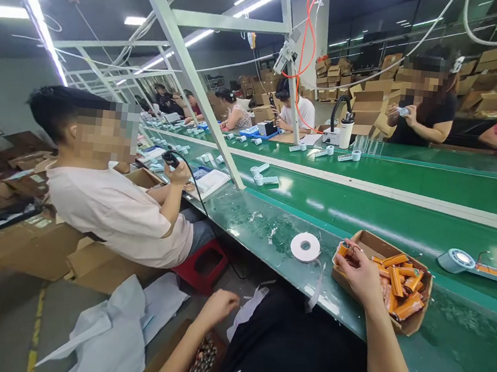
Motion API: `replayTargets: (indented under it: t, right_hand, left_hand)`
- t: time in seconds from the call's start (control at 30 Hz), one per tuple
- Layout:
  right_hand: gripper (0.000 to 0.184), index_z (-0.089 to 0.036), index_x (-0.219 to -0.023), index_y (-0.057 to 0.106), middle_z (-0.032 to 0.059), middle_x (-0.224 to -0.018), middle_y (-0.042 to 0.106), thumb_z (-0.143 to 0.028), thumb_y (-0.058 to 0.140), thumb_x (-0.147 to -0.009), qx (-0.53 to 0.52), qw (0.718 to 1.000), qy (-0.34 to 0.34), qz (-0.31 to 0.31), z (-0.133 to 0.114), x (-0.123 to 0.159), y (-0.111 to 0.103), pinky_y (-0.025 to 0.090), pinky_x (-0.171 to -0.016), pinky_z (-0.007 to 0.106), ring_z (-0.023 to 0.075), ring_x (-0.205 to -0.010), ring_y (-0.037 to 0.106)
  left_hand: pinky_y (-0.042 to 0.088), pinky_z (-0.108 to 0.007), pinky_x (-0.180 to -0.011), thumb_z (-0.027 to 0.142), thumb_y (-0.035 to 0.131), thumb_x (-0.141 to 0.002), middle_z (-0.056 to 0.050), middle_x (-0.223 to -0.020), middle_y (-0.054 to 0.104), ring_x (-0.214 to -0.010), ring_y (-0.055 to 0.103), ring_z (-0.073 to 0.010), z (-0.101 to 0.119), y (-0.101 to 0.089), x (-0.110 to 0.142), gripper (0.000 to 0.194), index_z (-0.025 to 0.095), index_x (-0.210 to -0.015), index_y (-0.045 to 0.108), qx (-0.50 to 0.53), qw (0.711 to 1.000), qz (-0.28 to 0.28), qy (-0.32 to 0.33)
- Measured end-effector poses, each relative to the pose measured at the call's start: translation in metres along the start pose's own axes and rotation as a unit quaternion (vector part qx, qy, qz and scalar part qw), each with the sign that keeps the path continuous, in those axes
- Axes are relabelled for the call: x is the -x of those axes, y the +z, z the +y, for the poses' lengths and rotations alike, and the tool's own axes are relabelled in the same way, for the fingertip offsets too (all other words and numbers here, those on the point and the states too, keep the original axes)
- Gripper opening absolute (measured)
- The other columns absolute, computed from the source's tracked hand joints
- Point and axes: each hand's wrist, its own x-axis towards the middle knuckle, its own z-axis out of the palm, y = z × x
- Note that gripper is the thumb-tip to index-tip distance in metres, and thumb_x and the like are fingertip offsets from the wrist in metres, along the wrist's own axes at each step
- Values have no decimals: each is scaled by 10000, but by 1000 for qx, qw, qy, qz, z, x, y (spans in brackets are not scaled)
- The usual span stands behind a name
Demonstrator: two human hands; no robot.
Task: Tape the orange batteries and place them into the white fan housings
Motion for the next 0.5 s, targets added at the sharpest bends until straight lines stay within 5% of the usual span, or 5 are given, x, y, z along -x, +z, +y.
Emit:
replayTargets:
  t: [0.07, 0.13, 0.2, 0.37, 0.5]
  right_hand:
    - [635, -182, -1359, 752, 98, -967, 872, -580, 759, -864, 7, 1000, -2, 8, 1, 0, 0, 733, -878, 454, 289, -859, 864]
    - [592, -186, -1334, 762, 100, -978, 871, -567, 745, -881, 17, 1000, -6, 12, 2, 1, 0, 732, -857, 438, 286, -861, 864]
    - [546, -184, -1311, 777, 105, -1000, 873, -540, 730, -900, 36, 999, -12, 14, 2, 3, 0, 728, -849, 427, 278, -857, 860]
    - [485, -197, -1325, 786, 91, -1037, 877, -455, 722, -920, 59, 998, -1, 30, 1, 9, 4, 718, -854, 394, 248, -867, 851]
    - [466, -193, -1317, 781, 82, -1027, 877, -418, 749, -910, 33, 997, 32, 64, -2, 12, 9, 718, -844, 369, 243, -889, 857]
  left_hand:
    - [631, -439, -1140, 359, 632, -1049, -110, -1179, 876, -1176, 825, -296, 8, -29, -28, 300, 227, -1059, 901, 60, 989, 124, 48]
    - [657, -446, -1113, 447, 696, -998, -102, -1133, 885, -1105, 846, -293, 28, -55, -71, 300, 240, -997, 913, 150, 949, 248, 126]
    - [681, -451, -1073, 507, 786, -920, -94, -1069, 890, -1039, 857, -296, 56, -79, -125, 283, 254, -922, 913, 212, 911, 299, 190]
    - [699, -433, -991, 642, 738, -896, -116, -1128, 885, -1034, 853, -302, 133, -114, -268, 446, 230, -930, 903, 247, 903, 238, 257]
    - [693, -464, -937, 780, 561, -907, -150, -991, 882, -930, 844, -313, 173, -114, -341, 698, 177, -1028, 891, 251, 905, 191, 287]
